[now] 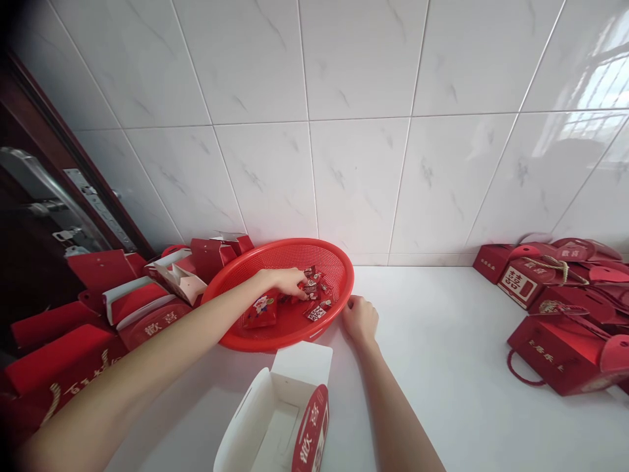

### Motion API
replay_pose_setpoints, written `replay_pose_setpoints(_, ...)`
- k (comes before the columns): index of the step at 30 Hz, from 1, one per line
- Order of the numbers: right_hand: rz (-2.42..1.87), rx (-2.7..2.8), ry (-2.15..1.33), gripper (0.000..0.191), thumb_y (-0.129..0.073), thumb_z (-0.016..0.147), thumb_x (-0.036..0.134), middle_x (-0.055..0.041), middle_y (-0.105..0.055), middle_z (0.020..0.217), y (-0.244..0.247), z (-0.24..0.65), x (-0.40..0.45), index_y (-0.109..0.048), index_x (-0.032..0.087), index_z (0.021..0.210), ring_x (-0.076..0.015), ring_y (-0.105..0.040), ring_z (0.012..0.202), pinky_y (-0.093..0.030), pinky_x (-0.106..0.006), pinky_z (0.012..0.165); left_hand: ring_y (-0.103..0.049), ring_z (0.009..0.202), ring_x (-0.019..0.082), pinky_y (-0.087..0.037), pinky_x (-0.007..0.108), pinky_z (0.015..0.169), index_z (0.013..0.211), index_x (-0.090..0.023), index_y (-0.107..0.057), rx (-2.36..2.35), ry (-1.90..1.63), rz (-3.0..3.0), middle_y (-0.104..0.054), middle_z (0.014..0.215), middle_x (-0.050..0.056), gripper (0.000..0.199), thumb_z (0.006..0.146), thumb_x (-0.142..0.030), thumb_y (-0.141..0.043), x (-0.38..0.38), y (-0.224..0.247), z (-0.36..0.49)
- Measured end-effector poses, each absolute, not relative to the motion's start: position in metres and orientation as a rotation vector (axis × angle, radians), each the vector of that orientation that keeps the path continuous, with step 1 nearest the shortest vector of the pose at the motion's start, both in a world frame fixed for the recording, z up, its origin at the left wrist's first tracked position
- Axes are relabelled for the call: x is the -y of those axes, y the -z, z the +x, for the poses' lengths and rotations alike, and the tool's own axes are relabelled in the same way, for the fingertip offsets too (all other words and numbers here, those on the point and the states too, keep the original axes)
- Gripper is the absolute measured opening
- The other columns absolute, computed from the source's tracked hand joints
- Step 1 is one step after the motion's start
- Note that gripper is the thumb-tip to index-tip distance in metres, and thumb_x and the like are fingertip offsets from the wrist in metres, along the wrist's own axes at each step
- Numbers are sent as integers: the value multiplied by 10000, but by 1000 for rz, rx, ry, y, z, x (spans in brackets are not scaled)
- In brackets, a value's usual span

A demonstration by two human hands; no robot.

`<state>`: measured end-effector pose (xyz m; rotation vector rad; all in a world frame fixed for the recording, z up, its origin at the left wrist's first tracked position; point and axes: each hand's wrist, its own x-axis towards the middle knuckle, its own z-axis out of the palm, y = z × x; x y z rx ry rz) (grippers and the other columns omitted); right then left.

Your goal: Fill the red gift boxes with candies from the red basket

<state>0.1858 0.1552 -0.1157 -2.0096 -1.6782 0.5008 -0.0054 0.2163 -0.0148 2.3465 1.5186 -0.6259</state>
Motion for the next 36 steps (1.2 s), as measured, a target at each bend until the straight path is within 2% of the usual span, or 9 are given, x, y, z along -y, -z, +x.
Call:
replay_pose_setpoints(7, -2013, 1681, -491, 213, -538, 889, 230, -105, -735, 818, 116, 186, -155, -711, 179, 775, -203, -647, 712, -296, -255, 557, -686, 882, 201, -561, 393, 833, 998, -144, -689, -1523, 519, 2350, -714, 978, 59, 437, 983, -556, -544, -222, 17, -10)
replay_pose_setpoints(10, -2013, 1683, -492, 216, -536, 888, 231, -103, -732, 809, 117, 186, -156, -717, 180, 782, -205, -648, 715, -298, -257, 558, -687, 894, 200, -566, 398, 839, 1031, -143, -684, -1520, 486, 2368, -711, 1004, 60, 400, 1006, -512, -530, -226, 21, -12)
replay_pose_setpoints(14, -2006, 1686, -493, 216, -539, 887, 234, -104, -735, 816, 117, 186, -156, -725, 179, 791, -205, -650, 722, -301, -258, 562, -678, 989, 213, -572, 425, 880, 1148, -152, -660, -1514, 443, 2412, -689, 1137, 83, 307, 1002, -411, -583, -232, 26, -15)
replay_pose_setpoints(21, -2010, 1683, -504, 208, -546, 883, 237, -108, -743, 831, 118, 186, -156, -729, 181, 803, -208, -658, 726, -305, -254, 561, -638, 1140, 251, -551, 471, 965, 1279, -190, -617, -1484, 398, 2483, -623, 1320, 106, 321, 990, -330, -615, -235, 33, -16)
replay_pose_setpoints(29, -2013, 1689, -497, 230, -531, 895, 240, -114, -746, 846, 116, 185, -155, -731, 177, 802, -213, -663, 741, -302, -258, 568, -627, 1165, 272, -558, 476, 953, 1364, -206, -560, -1521, 494, 2434, -581, 1377, 115, 421, 964, -295, -654, -230, 36, -13)
replay_pose_setpoints(36, -2010, 1682, -500, 207, -556, 890, 243, -102, -739, 812, 116, 186, -155, -728, 183, 790, -204, -657, 716, -304, -251, 559, -670, 1048, 224, -582, 423, 897, 1215, -179, -646, -1502, 509, 2400, -664, 1230, 90, 272, 988, -326, -622, -229, 33, -9)
